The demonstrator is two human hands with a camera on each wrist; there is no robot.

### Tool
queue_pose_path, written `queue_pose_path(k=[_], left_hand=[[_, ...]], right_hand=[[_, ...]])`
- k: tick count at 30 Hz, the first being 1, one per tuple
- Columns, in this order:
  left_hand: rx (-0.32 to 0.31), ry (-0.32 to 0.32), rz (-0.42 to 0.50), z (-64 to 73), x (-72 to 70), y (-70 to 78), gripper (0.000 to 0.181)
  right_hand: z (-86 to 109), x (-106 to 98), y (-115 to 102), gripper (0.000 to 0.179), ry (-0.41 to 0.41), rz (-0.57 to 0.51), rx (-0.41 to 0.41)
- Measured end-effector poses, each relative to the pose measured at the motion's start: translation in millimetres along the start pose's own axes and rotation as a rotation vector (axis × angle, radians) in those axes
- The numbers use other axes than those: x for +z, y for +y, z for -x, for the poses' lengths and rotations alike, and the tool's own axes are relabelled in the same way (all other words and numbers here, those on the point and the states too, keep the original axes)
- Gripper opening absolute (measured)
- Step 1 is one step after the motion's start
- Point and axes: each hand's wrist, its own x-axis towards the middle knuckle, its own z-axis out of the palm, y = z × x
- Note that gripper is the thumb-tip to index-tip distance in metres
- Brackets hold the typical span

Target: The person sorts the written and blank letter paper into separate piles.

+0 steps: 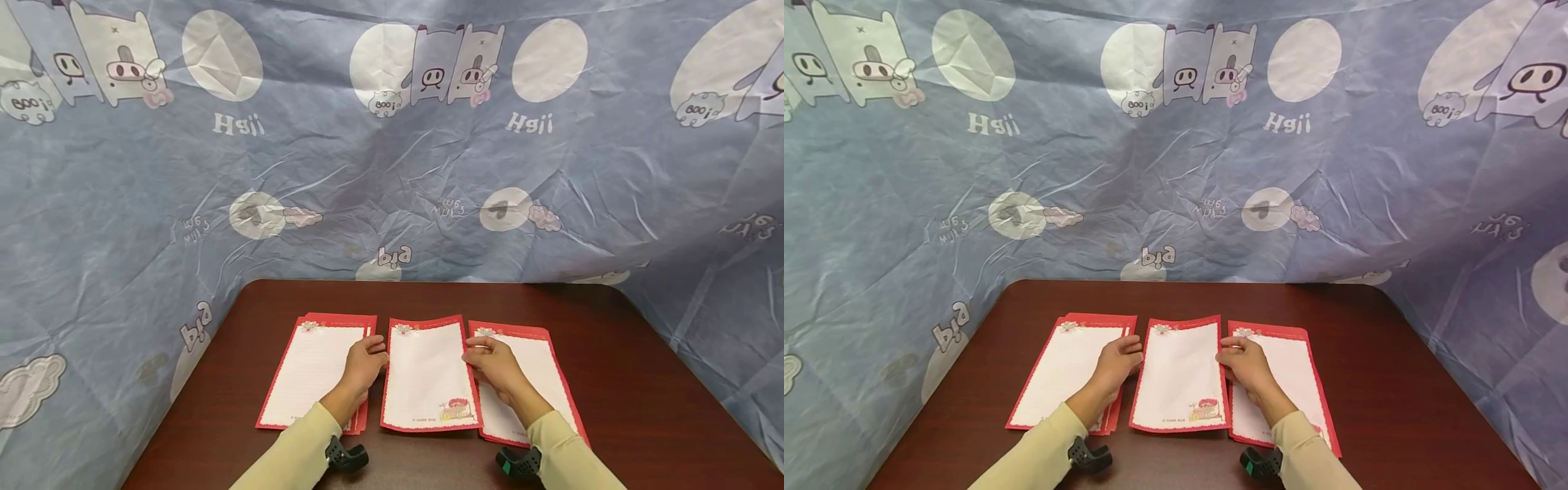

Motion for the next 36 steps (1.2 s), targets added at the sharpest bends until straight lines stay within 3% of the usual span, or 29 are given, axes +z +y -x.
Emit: queue_pose_path(k=[7, 16, 21, 30, 36], left_hand=[[-0.015, -0.011, 0.015, -1.2, -18.5, 10.0, 0.044], [0.001, 0.099, -0.083, -1.4, -57.9, 17.4, 0.043], [-0.001, 0.143, -0.106, 1.2, -82.8, 21.1, 0.043], [-0.053, 0.219, -0.218, 6.3, -132.3, 18.7, 0.041], [-0.042, 0.231, -0.303, 8.4, -151.8, 17.1, 0.039]], right_hand=[[-6.0, 12.2, -7.3, 0.045, -0.012, -0.015, -0.029], [-12.3, 55.0, -18.7, 0.04, -0.078, -0.005, -0.087], [-14.0, 86.0, -23.0, 0.036, -0.107, -0.014, -0.075], [-12.3, 135.4, -24.6, 0.043, -0.254, 0.014, -0.05], [-13.2, 154.9, -25.8, 0.047, -0.329, 0.087, -0.043]])
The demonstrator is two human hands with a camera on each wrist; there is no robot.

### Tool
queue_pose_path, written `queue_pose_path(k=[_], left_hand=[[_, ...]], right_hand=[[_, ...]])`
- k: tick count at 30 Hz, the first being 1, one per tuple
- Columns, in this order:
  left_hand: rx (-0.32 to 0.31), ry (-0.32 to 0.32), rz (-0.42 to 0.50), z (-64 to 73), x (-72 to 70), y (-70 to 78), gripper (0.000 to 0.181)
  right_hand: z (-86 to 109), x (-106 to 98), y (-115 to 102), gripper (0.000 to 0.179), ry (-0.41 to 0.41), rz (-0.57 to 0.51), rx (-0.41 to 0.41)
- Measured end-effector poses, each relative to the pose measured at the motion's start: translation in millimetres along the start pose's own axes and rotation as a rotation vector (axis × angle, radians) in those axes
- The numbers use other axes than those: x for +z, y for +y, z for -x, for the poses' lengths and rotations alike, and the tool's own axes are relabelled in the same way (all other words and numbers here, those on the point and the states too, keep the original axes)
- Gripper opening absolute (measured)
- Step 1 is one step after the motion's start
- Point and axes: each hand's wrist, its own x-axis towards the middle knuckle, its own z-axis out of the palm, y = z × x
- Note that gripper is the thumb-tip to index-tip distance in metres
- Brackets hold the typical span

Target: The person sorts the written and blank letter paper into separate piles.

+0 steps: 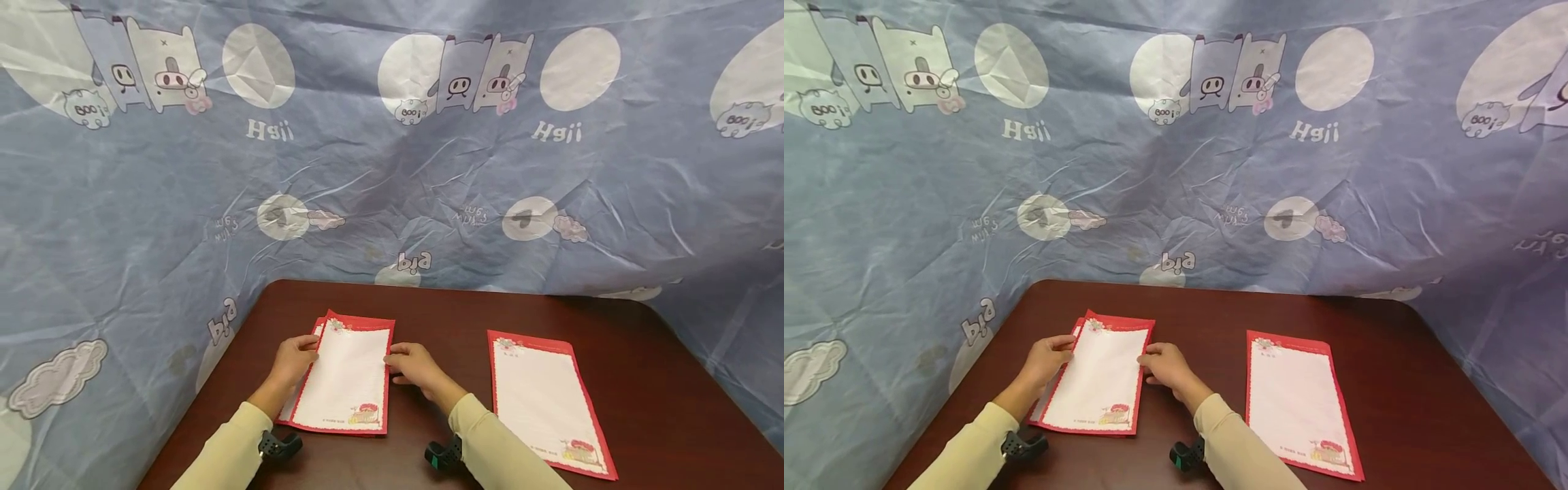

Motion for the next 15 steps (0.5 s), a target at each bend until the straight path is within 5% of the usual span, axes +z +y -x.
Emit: queue_pose_path(k=[11, 15], left_hand=[[-0.017, 0.0, -0.126, -2.7, -8.3, -9.8, 0.04], [0.077, 0.055, -0.311, -1.4, -11.1, -10.2, 0.044]], right_hand=[[-2.3, 8.8, 4.1, 0.045, 0.004, 0.082, 0.007], [-1.5, 5.3, 5.0, 0.045, -0.007, 0.095, -0.015]])
